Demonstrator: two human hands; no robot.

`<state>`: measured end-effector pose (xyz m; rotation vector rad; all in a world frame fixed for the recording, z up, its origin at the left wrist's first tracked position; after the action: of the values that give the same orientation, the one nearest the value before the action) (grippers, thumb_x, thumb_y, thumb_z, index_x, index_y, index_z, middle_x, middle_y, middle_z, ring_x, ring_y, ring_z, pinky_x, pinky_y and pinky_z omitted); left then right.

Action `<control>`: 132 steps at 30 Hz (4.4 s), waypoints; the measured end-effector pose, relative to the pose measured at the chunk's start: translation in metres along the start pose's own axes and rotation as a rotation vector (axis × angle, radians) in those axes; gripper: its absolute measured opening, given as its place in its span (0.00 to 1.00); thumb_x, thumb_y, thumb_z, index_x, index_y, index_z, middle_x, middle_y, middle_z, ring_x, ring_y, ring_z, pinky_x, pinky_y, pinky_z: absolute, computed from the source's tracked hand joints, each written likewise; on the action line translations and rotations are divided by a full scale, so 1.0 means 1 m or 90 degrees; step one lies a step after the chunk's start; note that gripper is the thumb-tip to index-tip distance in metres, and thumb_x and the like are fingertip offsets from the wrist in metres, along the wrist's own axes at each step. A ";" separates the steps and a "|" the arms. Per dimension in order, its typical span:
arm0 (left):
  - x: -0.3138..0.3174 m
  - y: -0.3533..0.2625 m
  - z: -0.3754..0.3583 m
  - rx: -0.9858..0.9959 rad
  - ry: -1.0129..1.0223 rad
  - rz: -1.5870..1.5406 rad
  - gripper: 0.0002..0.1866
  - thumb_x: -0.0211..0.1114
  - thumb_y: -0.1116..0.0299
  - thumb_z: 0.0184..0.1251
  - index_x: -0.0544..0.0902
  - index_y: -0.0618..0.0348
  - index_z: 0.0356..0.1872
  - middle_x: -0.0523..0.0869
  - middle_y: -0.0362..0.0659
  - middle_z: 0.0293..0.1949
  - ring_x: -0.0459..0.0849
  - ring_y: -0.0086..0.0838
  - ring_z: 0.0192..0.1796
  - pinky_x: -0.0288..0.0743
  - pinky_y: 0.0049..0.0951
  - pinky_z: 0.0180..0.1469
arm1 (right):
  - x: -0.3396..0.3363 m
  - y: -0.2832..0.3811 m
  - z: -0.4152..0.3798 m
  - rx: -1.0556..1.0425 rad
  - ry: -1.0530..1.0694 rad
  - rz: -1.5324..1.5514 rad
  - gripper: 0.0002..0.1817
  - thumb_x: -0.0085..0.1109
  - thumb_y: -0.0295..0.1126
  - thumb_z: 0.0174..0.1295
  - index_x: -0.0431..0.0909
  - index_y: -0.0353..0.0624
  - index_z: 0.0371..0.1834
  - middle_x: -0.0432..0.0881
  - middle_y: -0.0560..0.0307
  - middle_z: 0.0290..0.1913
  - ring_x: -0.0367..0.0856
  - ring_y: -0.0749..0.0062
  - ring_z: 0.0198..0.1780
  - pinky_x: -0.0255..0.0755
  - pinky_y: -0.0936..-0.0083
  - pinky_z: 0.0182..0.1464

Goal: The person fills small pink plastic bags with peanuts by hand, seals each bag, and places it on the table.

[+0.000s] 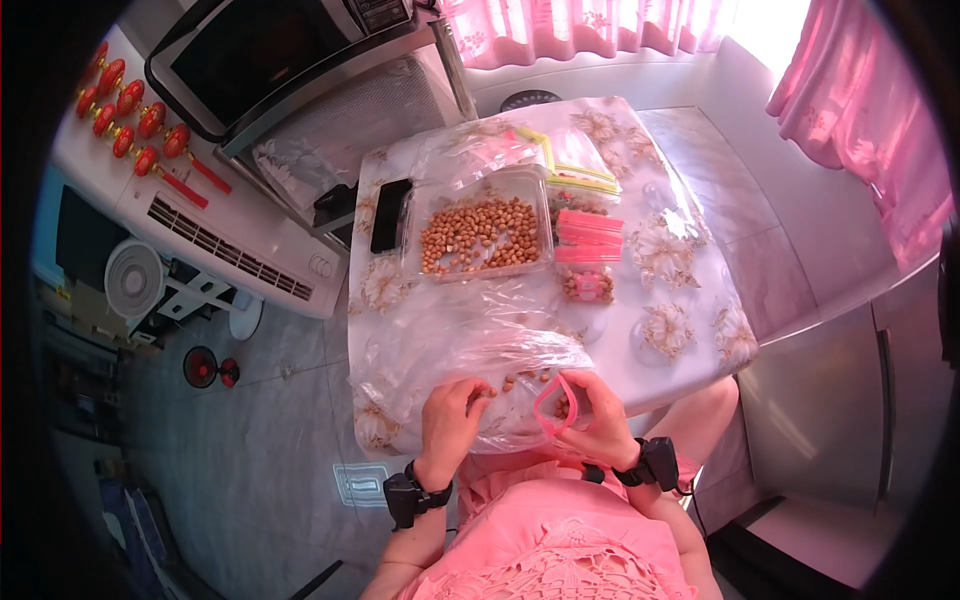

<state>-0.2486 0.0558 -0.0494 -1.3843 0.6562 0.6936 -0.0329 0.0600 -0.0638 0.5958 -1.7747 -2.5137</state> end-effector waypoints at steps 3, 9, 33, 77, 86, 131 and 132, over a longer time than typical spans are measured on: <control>-0.003 -0.002 -0.001 0.010 -0.021 -0.003 0.10 0.73 0.77 0.60 0.86 0.61 0.42 0.88 0.48 0.39 0.87 0.39 0.40 0.81 0.37 0.44 | 0.001 -0.007 -0.001 0.035 0.001 0.023 0.40 0.80 0.26 0.47 0.73 0.38 0.68 0.80 0.49 0.60 0.85 0.64 0.56 0.81 0.70 0.57; -0.009 -0.026 0.001 0.022 -0.027 -0.112 0.10 0.73 0.77 0.61 0.86 0.62 0.43 0.89 0.48 0.40 0.88 0.39 0.41 0.82 0.35 0.45 | 0.000 -0.002 0.000 0.001 0.001 -0.014 0.40 0.81 0.27 0.48 0.73 0.39 0.68 0.81 0.49 0.60 0.85 0.65 0.55 0.81 0.71 0.56; -0.002 -0.020 -0.002 0.071 -0.065 -0.080 0.11 0.76 0.75 0.59 0.86 0.60 0.43 0.89 0.46 0.40 0.87 0.40 0.41 0.80 0.36 0.44 | -0.001 -0.002 -0.001 -0.001 -0.001 -0.017 0.40 0.81 0.27 0.47 0.73 0.39 0.67 0.81 0.49 0.60 0.84 0.62 0.57 0.80 0.69 0.58; 0.009 -0.016 0.002 0.034 -0.051 -0.067 0.15 0.78 0.73 0.57 0.86 0.60 0.45 0.87 0.45 0.40 0.85 0.34 0.36 0.80 0.34 0.42 | -0.001 0.000 0.000 -0.009 -0.007 -0.015 0.40 0.81 0.27 0.47 0.73 0.39 0.66 0.82 0.48 0.59 0.84 0.59 0.59 0.79 0.68 0.60; 0.021 -0.009 0.008 0.022 -0.027 0.003 0.13 0.77 0.65 0.60 0.87 0.59 0.43 0.88 0.47 0.37 0.85 0.39 0.38 0.79 0.37 0.43 | -0.001 -0.001 0.000 -0.001 -0.009 -0.003 0.39 0.81 0.27 0.47 0.74 0.39 0.66 0.82 0.49 0.59 0.84 0.61 0.58 0.79 0.69 0.60; -0.022 -0.070 0.050 0.216 -0.085 -0.136 0.19 0.58 0.59 0.80 0.83 0.62 0.59 0.80 0.53 0.67 0.72 0.50 0.75 0.62 0.46 0.76 | 0.003 -0.008 -0.002 0.047 -0.004 0.024 0.38 0.80 0.27 0.52 0.73 0.37 0.68 0.82 0.51 0.58 0.84 0.67 0.56 0.80 0.71 0.58; -0.020 -0.066 0.056 0.219 -0.085 -0.136 0.19 0.58 0.59 0.80 0.83 0.62 0.59 0.80 0.53 0.67 0.72 0.50 0.75 0.62 0.46 0.76 | 0.002 -0.007 -0.002 0.045 -0.006 0.024 0.38 0.80 0.27 0.52 0.73 0.37 0.68 0.82 0.51 0.58 0.84 0.67 0.56 0.80 0.71 0.58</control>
<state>-0.2102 0.1068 0.0120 -1.0615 0.4866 0.4720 -0.0328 0.0604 -0.0717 0.5483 -1.8677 -2.4426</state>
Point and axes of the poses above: each hand's wrist, its own z-axis towards the middle knuckle, its own x-axis out of the palm, y = z × x, the point moved 10 cm from there along z, towards the middle knuckle
